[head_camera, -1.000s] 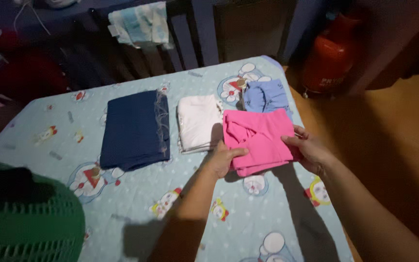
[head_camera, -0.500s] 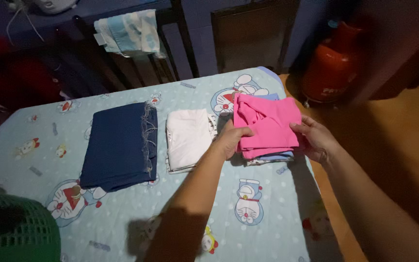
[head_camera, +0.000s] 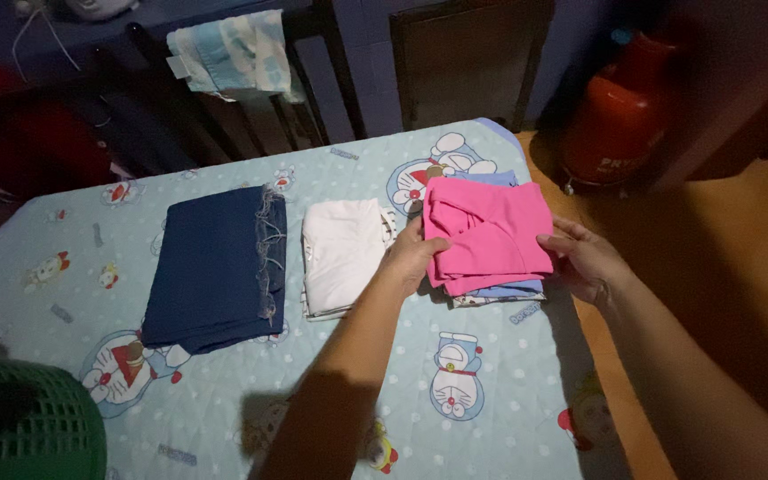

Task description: The person removes a pink long-sleeved shirt from a green laundry basket, lays it on a table covered with a cartoon-patterned cloth, smooths the fabric by hand, folds the sleeves and sides inward, and places the folded garment onto a stack of other clothes.

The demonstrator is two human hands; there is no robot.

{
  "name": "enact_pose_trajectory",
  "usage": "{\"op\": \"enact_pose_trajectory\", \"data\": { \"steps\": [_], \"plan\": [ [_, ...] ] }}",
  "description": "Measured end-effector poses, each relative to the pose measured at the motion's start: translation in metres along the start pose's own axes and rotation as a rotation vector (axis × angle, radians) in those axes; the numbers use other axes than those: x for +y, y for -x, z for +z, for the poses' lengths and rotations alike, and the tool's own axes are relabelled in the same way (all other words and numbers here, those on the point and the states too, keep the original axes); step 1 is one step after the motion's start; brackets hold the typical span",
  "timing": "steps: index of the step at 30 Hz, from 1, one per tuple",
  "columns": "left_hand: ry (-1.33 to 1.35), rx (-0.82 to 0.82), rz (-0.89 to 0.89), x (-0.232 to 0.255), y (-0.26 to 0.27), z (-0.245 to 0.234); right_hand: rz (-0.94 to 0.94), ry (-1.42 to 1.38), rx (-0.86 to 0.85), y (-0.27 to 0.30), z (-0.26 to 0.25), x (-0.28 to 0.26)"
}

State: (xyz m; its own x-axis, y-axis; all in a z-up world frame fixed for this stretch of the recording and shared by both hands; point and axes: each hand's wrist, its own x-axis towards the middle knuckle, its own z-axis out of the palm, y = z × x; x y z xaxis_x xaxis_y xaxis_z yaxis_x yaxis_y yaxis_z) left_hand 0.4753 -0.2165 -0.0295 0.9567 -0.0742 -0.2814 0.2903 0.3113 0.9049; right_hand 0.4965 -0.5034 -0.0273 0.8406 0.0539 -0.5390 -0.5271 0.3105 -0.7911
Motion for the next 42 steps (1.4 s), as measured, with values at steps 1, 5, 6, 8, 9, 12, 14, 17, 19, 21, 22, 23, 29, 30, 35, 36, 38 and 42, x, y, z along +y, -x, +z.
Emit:
{"op": "enact_pose_trajectory", "data": {
  "steps": [1,5,6,8,9,12,14,17,19,21,22,23,29,30,35,36,38,42],
  "plan": [
    [0.031,-0.007,0.010,0.001,0.001,0.001,0.000,0.000,0.000,0.000,0.000,-0.001],
    [-0.019,-0.006,0.036,-0.001,-0.006,0.003,-0.068,-0.052,-0.090,-0.001,-0.001,-0.001],
    [-0.063,0.024,0.060,-0.004,-0.009,0.003,-0.054,-0.080,-0.058,-0.001,0.000,-0.002],
    [-0.107,0.054,0.087,-0.012,-0.011,0.002,-0.045,-0.040,-0.041,0.003,0.003,0.000],
    [-0.095,0.072,0.097,-0.016,-0.009,0.002,-0.035,0.001,-0.026,0.007,0.006,-0.001],
    [-0.156,0.146,0.150,-0.011,0.004,0.004,-0.018,0.175,0.111,0.026,0.013,-0.004],
    [-0.226,0.205,0.191,0.000,0.016,0.013,-0.060,0.126,0.058,0.032,0.015,-0.008],
    [-0.364,0.341,0.203,0.024,0.036,0.029,-0.043,0.027,-0.024,0.035,0.018,-0.008],
    [-0.436,0.416,0.042,0.038,0.046,0.031,0.018,-0.023,-0.051,0.033,0.016,-0.004],
    [-0.582,0.408,0.079,0.045,0.051,0.030,-0.013,-0.079,-0.111,0.028,0.011,0.001],
    [-0.730,0.399,0.118,0.046,0.053,0.029,-0.013,-0.080,-0.111,0.025,0.008,0.004],
    [-0.731,0.399,0.118,0.045,0.055,0.028,-0.030,0.006,-0.081,0.022,0.004,0.007],
    [-0.832,0.429,0.166,0.037,0.056,0.033,-0.393,0.309,0.192,0.018,-0.002,0.016],
    [-0.913,0.512,0.390,0.032,0.055,0.039,-0.657,0.474,0.282,0.022,0.003,0.015],
    [-1.212,0.404,0.693,0.019,0.045,0.067,-1.021,1.058,0.346,0.039,0.043,-0.002],
    [-1.322,0.356,0.737,0.017,0.039,0.074,-1.066,1.228,0.332,0.038,0.049,-0.002],
    [-1.430,0.304,0.781,0.012,0.030,0.080,-1.108,1.285,0.297,0.028,0.066,0.005],
    [-1.600,0.317,0.665,0.000,0.017,0.079,-1.040,1.321,0.172,0.014,0.075,0.020]
  ]
}}
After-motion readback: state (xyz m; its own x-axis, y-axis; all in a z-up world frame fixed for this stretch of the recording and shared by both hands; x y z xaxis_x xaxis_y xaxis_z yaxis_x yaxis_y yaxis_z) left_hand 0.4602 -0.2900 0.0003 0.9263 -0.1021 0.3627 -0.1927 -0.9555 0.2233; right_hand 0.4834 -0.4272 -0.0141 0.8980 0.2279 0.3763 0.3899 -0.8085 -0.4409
